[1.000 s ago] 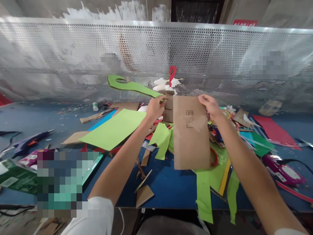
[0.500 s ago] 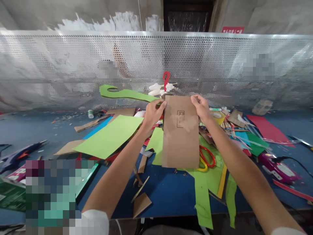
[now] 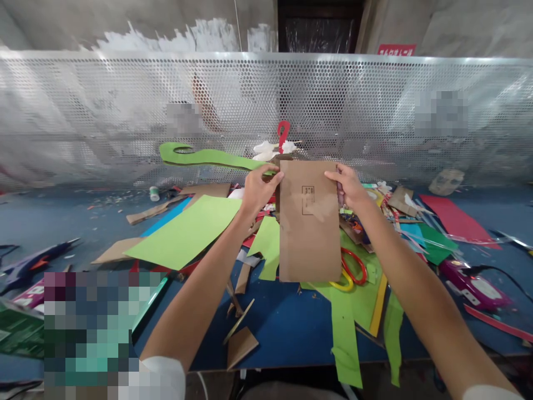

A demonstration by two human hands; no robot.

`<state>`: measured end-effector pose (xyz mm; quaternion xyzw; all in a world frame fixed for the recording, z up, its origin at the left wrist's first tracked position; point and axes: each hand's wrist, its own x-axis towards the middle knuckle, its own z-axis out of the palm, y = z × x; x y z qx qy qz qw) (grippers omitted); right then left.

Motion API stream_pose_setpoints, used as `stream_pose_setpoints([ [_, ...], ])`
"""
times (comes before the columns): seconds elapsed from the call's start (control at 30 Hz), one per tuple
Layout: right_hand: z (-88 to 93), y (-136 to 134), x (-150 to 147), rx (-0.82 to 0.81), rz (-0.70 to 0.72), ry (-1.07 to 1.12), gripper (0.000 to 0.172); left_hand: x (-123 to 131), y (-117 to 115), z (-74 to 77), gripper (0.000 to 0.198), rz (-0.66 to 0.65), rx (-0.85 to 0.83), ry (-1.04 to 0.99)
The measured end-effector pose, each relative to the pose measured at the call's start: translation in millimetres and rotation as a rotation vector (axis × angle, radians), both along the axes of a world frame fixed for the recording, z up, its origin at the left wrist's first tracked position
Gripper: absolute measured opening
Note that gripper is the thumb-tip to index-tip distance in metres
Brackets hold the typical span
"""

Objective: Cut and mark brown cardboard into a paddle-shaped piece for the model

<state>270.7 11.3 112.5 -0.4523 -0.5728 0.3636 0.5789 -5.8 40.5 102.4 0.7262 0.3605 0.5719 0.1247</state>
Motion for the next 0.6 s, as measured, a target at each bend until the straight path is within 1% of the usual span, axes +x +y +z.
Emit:
stream_pose_setpoints([
  [0.1,1.0,1,6,-0.017,-0.008,0.054,0.040,-3,0,2.5,0.016,0.015,0.042,0.043],
  [0.23,1.1,2,7,-0.018,-0.027,0.073,0.043,-4,0,3.6,0.021,0.037,0.053,0.080],
  [0.37,-0.4,-1,-2,0.005,-0.061,0.019,0.046,-1,-2,1.9,0.024,0.045,0.071,0.089],
  [0.47,-0.9,-4,-11,0.009,-0.036,0.035,0.049,0,-4,2.0,0.027,0.034,0.082,0.092],
  [0.6,0.5,-7,-18,0.008,-0.006,0.046,0.050,0,-6,3.3,0.024,0.026,0.074,0.044],
])
